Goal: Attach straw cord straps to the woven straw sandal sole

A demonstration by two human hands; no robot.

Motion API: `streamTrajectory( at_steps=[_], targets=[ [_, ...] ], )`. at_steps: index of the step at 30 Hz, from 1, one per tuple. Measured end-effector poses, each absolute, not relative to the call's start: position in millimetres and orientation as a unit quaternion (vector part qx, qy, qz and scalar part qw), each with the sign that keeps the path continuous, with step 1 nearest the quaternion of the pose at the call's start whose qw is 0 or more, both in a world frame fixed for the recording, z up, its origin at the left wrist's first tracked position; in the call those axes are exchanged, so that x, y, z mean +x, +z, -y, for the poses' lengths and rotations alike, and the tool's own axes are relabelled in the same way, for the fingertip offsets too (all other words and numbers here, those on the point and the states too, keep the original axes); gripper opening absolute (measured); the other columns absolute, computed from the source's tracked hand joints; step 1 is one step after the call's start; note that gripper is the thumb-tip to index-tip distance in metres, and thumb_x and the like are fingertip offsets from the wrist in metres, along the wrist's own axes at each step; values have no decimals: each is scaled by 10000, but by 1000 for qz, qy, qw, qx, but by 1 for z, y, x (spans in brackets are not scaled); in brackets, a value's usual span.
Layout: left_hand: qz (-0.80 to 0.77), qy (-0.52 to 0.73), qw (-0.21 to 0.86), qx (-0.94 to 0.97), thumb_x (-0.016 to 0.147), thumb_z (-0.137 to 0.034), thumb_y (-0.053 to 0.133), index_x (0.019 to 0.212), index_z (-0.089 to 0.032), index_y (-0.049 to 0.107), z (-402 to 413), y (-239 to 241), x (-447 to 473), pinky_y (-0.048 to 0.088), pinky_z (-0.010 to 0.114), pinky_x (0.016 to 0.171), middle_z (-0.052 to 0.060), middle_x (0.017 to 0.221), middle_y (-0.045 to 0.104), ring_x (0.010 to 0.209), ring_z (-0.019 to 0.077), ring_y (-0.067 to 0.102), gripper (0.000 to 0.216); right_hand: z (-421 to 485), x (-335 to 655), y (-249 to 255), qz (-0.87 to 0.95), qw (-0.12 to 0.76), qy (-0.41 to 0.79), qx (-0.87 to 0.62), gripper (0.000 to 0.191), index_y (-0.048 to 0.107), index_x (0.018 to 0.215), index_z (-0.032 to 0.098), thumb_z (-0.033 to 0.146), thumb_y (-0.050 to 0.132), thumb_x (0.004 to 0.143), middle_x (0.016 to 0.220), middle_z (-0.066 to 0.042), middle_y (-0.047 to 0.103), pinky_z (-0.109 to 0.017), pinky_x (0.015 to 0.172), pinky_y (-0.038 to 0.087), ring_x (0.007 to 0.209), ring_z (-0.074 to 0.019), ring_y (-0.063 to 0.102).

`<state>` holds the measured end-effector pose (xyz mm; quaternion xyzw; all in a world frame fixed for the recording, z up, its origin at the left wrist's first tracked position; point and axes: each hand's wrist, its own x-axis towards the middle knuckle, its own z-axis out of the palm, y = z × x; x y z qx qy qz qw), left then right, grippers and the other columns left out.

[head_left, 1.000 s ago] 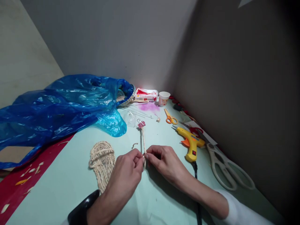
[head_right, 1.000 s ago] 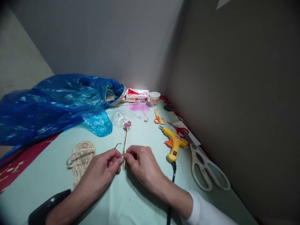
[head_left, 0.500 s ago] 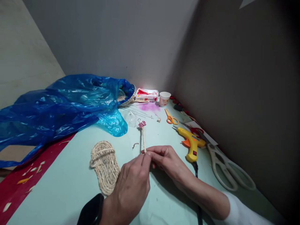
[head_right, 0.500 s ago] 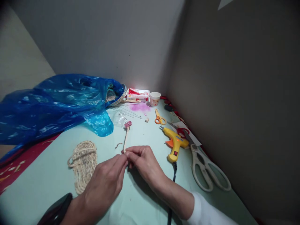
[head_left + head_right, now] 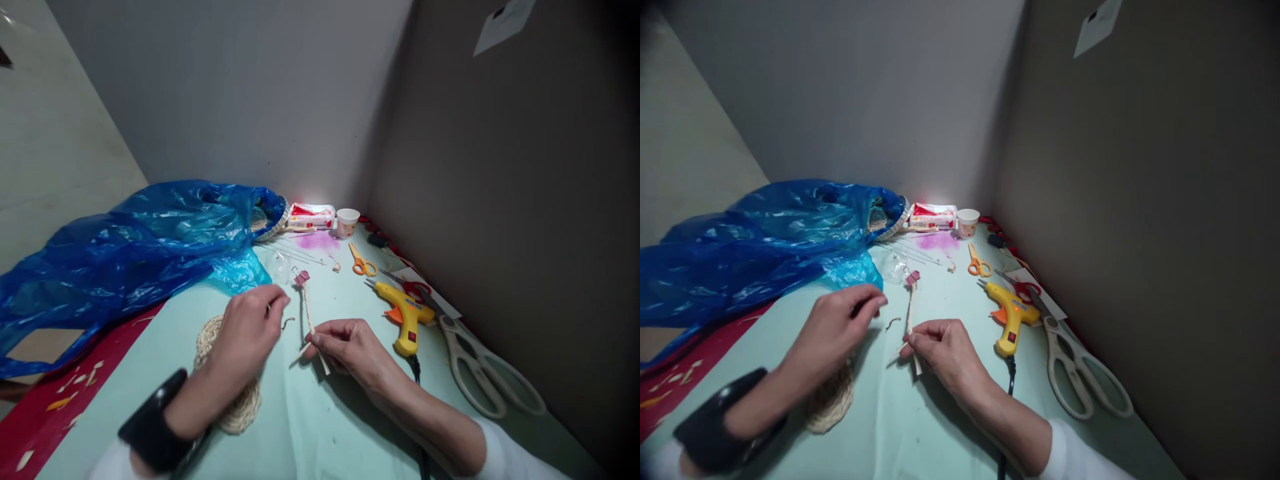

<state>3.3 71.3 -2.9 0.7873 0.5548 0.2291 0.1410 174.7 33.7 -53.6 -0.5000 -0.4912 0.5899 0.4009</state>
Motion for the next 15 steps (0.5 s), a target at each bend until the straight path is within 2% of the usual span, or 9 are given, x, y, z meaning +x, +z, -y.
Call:
streamTrajectory(
  at_steps=[2, 5, 9, 15],
  targets=[
    [-538, 208, 142, 805, 925, -231, 462, 942, -152, 669, -105, 5, 1, 431, 390, 846, 99, 971, 715, 936, 264, 628, 222, -35, 175, -52, 490, 398, 590, -504, 278, 720, 695, 100, 347, 651, 802, 421, 79, 348, -255, 447, 131, 430, -68, 221],
    [-504, 150, 178, 832, 915, -263, 551, 1082, -128, 641, -151, 3, 6, 452, 450, 936, 112, 1141, 668, 1078, 269, 603, 233, -36, 176, -52, 488, 396, 590, -507, 264, 717, 692, 103, 327, 635, 804, 412, 78, 346, -250, 441, 139, 425, -70, 226],
    [-452, 70, 244, 855, 905, -343, 606, 1184, -165, 595, -188, -10, 17, 550, 437, 830, 83, 1191, 629, 990, 232, 641, 331, -38, 179, -55, 486, 391, 592, -510, 264, 726, 703, 107, 331, 627, 802, 437, 65, 372, -250, 438, 137, 436, -73, 224],
    [-423, 16, 268, 866, 908, -335, 602, 1189, -162, 594, -201, -16, 19, 555, 430, 820, 84, 1192, 627, 988, 236, 642, 330, -41, 181, -52, 477, 394, 591, -518, 255, 722, 685, 106, 326, 638, 781, 453, 49, 419, -243, 436, 154, 443, -72, 242]
  ],
)
